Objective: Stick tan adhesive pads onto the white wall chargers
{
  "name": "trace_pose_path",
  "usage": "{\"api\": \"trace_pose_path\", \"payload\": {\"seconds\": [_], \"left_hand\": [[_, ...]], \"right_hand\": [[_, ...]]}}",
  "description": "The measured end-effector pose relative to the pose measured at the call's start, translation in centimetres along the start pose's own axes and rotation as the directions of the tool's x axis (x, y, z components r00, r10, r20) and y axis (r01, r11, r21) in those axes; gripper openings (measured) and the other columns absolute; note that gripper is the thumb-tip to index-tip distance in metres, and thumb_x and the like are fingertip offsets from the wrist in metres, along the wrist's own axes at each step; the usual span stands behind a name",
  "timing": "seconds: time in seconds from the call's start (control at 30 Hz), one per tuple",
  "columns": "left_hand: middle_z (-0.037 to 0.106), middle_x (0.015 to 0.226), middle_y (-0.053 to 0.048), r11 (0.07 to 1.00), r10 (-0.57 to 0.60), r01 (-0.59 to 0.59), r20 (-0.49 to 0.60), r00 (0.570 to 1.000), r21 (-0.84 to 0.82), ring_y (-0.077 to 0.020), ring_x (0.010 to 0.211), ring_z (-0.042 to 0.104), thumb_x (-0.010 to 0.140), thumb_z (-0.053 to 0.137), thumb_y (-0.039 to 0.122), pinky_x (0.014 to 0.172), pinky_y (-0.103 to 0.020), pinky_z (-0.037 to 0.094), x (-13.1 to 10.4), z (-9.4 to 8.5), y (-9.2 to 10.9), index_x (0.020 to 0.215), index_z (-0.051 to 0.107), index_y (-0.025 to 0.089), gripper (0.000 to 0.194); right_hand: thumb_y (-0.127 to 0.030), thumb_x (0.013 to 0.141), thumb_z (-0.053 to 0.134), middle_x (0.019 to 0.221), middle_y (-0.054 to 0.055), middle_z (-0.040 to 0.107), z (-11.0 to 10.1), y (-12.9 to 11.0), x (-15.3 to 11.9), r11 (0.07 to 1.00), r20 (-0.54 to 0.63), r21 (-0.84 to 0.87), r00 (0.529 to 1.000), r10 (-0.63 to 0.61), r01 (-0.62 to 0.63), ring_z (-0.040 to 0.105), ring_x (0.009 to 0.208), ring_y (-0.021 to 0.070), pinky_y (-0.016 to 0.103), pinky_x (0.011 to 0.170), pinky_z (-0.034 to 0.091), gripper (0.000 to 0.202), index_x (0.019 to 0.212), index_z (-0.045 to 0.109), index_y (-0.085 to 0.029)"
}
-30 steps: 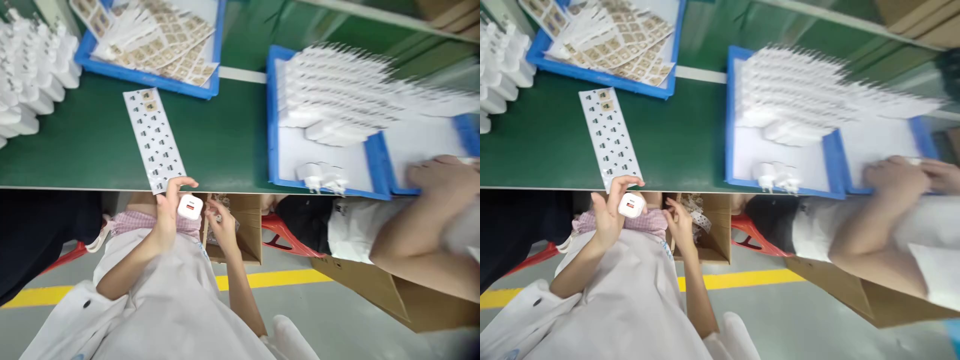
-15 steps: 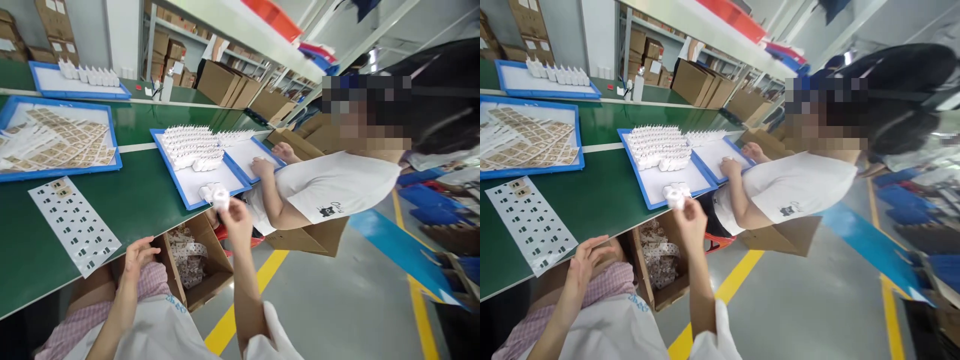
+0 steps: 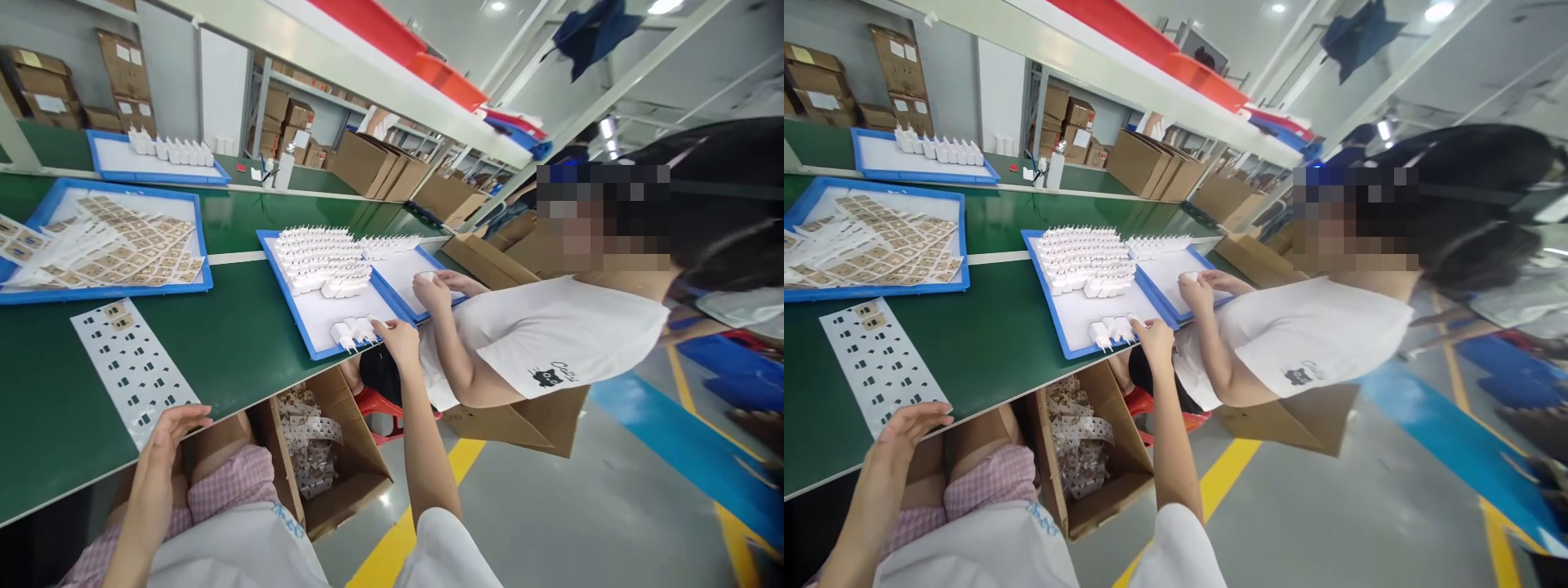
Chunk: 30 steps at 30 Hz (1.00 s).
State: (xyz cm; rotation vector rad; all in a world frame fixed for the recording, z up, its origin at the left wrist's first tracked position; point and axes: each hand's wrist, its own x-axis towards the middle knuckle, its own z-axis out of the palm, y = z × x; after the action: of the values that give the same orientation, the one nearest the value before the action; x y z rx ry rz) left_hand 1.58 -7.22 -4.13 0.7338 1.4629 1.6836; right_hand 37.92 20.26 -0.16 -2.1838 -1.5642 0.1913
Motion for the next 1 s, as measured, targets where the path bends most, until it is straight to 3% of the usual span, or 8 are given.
{"api": "trace_pose_path", "payload": {"seconds": [0.17,0.27,0.37,0.43,0.53,0.63,0.8,1.0], "left_hand": [[0.076,0.105,-0.008,0.936,0.167,-0.145,-0.042,0.985,0.321,-0.0294,0.103,0.069,0.098,0.05,0.063,0.108,-0.045,0.049,2.2,-4.5,2.7,0.098,0.072,0.023,0.046],[0.075,0.113,-0.01,0.71,0.316,-0.295,0.085,0.945,0.64,-0.0328,0.115,0.065,0.098,0.051,0.059,0.112,-0.051,0.047,5.0,-7.5,4.1,0.101,0.073,0.024,0.041],[0.069,0.139,-0.012,0.507,0.209,-0.366,0.3,0.931,0.781,-0.0403,0.144,0.047,0.094,0.055,0.056,0.123,-0.061,0.036,8.4,-9.6,4.7,0.109,0.075,0.025,0.041],[0.053,0.161,-0.011,0.419,0.078,-0.34,0.339,0.937,0.842,-0.0422,0.158,0.029,0.095,0.053,0.053,0.127,-0.065,0.027,10.7,-10.2,4.9,0.13,0.069,0.024,0.048],[0.036,0.173,-0.011,0.333,-0.026,-0.302,0.329,0.944,0.893,-0.0425,0.162,0.02,0.1,0.045,0.048,0.129,-0.068,0.019,14.4,-10.4,5.3,0.155,0.048,0.021,0.061],[0.032,0.175,-0.011,0.314,-0.009,-0.3,0.319,0.948,0.901,-0.042,0.163,0.018,0.102,0.043,0.043,0.129,-0.069,0.015,17.8,-10.4,5.8,0.159,0.043,0.021,0.061],[0.051,0.162,-0.014,0.288,0.027,-0.322,0.329,0.944,0.902,-0.039,0.151,0.037,0.097,0.055,0.037,0.127,-0.064,0.024,20.8,-11.1,5.8,0.152,0.053,0.019,0.058],[0.068,0.131,-0.01,0.275,0.087,-0.359,0.349,0.933,0.892,-0.0338,0.129,0.049,0.096,0.059,0.037,0.123,-0.062,0.029,20.8,-11.6,4.7,0.135,0.068,0.026,0.042]], "right_hand": [[-0.05,0.085,0.062,0.086,0.025,0.077,-1.5,-0.7,-1.4,0.996,-0.075,-0.053,0.994,-0.078,0.075,0.073,0.098,0.0389,0.048,0.09,0.053,0.046,0.092,0.079,-0.008],[-0.055,0.09,0.051,0.098,0.027,0.075,-2.5,-2.5,-3.4,0.976,-0.149,-0.014,0.965,-0.218,0.218,0.07,0.104,0.0413,0.059,0.1,0.048,0.057,0.103,0.076,-0.006],[-0.058,0.093,0.05,0.101,0.019,0.076,-2.1,-6.2,-7.2,0.882,-0.153,0.127,0.888,-0.434,0.453,0.071,0.097,0.0341,0.055,0.1,0.051,0.052,0.108,0.075,-0.014],[-0.055,0.094,0.056,0.101,0.012,0.077,-1.0,-10.0,-10.7,0.712,-0.057,0.305,0.759,-0.649,0.632,0.072,0.094,0.029,0.048,0.095,0.056,0.041,0.106,0.076,-0.021],[-0.042,0.099,0.058,0.104,0.009,0.078,2.1,-17.1,-16.0,0.364,0.1,0.594,0.383,-0.918,0.718,0.073,0.1,0.0255,0.042,0.094,0.058,0.028,0.106,0.077,-0.024],[-0.026,0.099,0.058,0.116,0.009,0.078,6.6,-24.5,-19.0,0.269,0.209,0.694,0.17,-0.963,0.668,0.072,0.109,0.0238,0.04,0.099,0.056,0.025,0.116,0.076,-0.021],[-0.01,0.095,0.055,0.12,0.012,0.076,13.9,-33.1,-19.4,0.273,0.222,0.663,0.166,-0.961,0.697,0.072,0.105,0.0229,0.038,0.094,0.057,0.034,0.123,0.075,-0.017],[-0.028,0.099,0.068,0.113,0.007,0.074,17.5,-35.7,-18.8,0.302,0.247,0.586,0.189,-0.95,0.752,0.071,0.101,0.0203,0.043,0.095,0.059,0.019,0.113,0.072,-0.016]]}}
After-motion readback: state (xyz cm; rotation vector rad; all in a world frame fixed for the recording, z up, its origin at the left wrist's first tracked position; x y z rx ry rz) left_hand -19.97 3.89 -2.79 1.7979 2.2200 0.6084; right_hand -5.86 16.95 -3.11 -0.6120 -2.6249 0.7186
